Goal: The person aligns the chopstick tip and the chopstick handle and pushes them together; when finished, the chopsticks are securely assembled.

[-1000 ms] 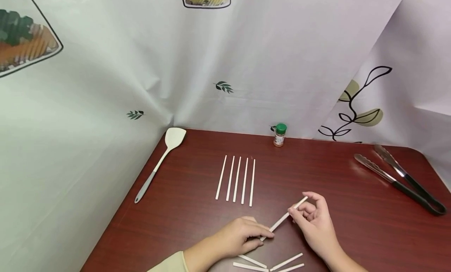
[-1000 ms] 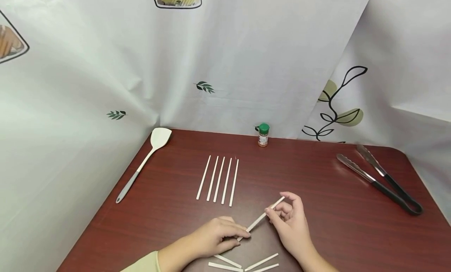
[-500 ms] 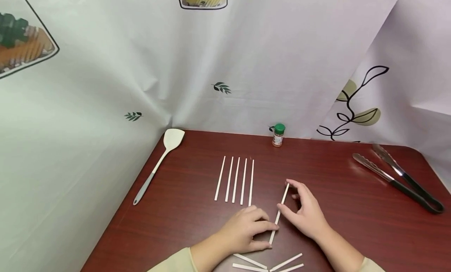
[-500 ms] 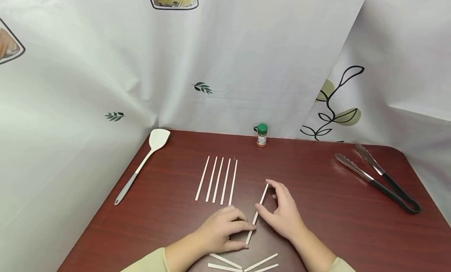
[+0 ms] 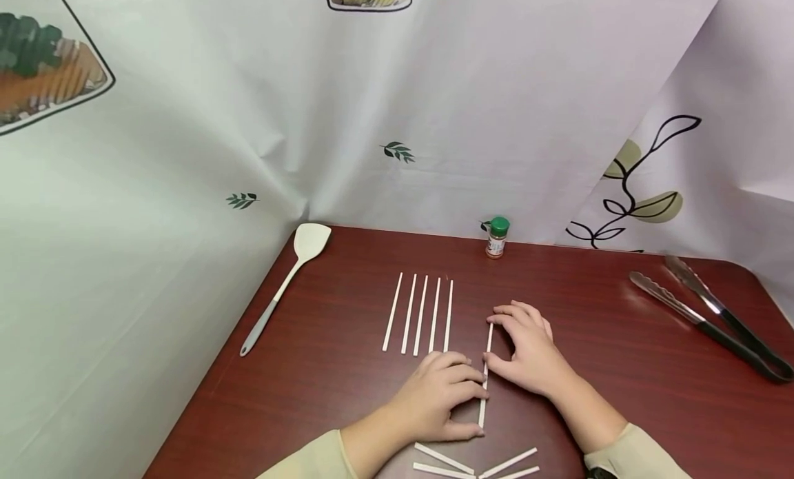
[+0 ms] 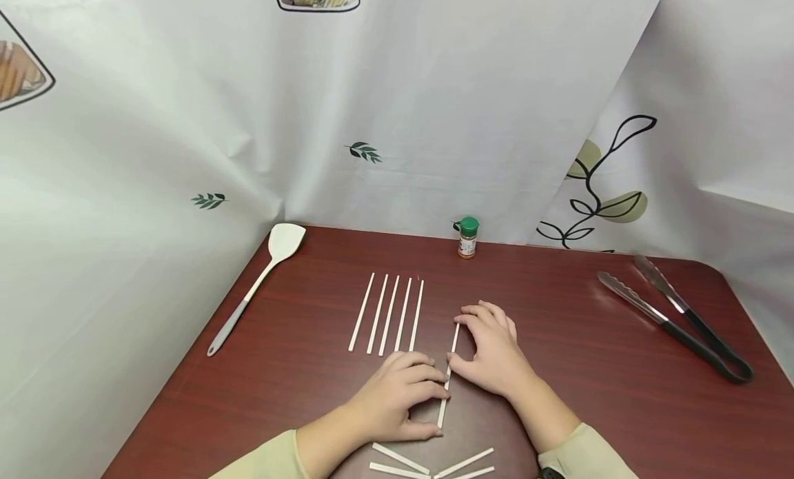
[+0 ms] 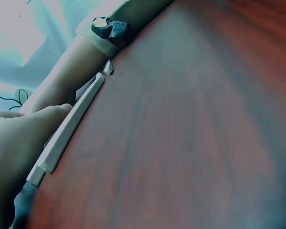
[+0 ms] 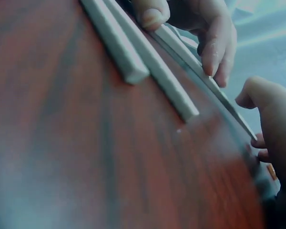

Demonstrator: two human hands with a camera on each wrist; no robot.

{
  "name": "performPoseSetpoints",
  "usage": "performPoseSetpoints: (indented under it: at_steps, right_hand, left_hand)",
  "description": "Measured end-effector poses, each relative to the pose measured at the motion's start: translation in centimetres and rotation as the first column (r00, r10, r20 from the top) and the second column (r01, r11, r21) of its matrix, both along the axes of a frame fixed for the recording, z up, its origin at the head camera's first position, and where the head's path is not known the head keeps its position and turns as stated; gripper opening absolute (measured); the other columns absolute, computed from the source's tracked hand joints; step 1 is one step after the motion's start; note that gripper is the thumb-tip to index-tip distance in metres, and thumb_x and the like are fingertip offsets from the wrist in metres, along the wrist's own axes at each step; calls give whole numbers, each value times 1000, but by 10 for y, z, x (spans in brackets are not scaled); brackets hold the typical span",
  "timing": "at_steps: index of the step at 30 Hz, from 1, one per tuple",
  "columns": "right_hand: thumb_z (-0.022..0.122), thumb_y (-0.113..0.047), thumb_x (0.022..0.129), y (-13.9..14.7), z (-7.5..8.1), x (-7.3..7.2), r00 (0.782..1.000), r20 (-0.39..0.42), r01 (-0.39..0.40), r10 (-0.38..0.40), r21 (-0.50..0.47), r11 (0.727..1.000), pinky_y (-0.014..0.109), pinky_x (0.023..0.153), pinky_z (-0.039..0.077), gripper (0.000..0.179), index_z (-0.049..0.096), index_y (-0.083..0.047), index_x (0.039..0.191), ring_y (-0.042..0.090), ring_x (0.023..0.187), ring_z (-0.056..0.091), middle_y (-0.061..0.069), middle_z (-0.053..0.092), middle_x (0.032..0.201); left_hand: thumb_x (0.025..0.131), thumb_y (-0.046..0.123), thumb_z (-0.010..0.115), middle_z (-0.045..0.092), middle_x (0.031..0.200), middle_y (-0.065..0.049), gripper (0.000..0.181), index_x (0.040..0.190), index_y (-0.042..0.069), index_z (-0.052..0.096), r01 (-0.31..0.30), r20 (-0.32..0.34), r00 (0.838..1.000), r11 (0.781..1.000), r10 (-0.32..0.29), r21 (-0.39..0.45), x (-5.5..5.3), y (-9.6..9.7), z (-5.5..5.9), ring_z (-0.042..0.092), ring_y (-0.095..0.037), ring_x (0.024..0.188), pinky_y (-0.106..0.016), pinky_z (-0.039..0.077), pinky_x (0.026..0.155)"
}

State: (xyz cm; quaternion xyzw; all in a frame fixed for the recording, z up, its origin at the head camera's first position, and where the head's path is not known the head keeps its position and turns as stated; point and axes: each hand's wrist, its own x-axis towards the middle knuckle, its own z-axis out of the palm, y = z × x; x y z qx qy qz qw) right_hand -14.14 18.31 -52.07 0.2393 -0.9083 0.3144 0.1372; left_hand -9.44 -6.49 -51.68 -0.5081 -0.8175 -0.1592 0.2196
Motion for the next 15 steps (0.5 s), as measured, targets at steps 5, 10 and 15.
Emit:
performPoseSetpoints:
  at_steps: [5,10,15]
  right_hand:
    - [87,-38,76,-4,1,-9,1000,23,-22,20,72,997,71,106,28,66,71,-6,132,47,145,38,14,61,143]
    - [84,-45,83,-9,3,-16,998,55,-4,-4,135,991,74,108,25,72,66,-9,143,49,147,35,15,56,150]
    - [80,-52,90,-13,5,-23,993,110,25,-48,196,980,75,111,22,73,63,-15,150,50,149,31,14,51,156]
  left_hand:
    - [81,67,81,71,121,12,46,108,30,79,-15,-3,1000,1000,15,-19,-10,3,0,60,-14,122,-31,45,101]
    - [80,63,83,70,120,12,45,108,28,77,-51,15,999,998,52,-32,-20,4,0,59,-13,121,-32,46,100]
    - [80,57,83,70,119,10,42,108,26,76,-89,15,996,995,90,-38,-24,2,-1,60,-14,120,-34,47,98]
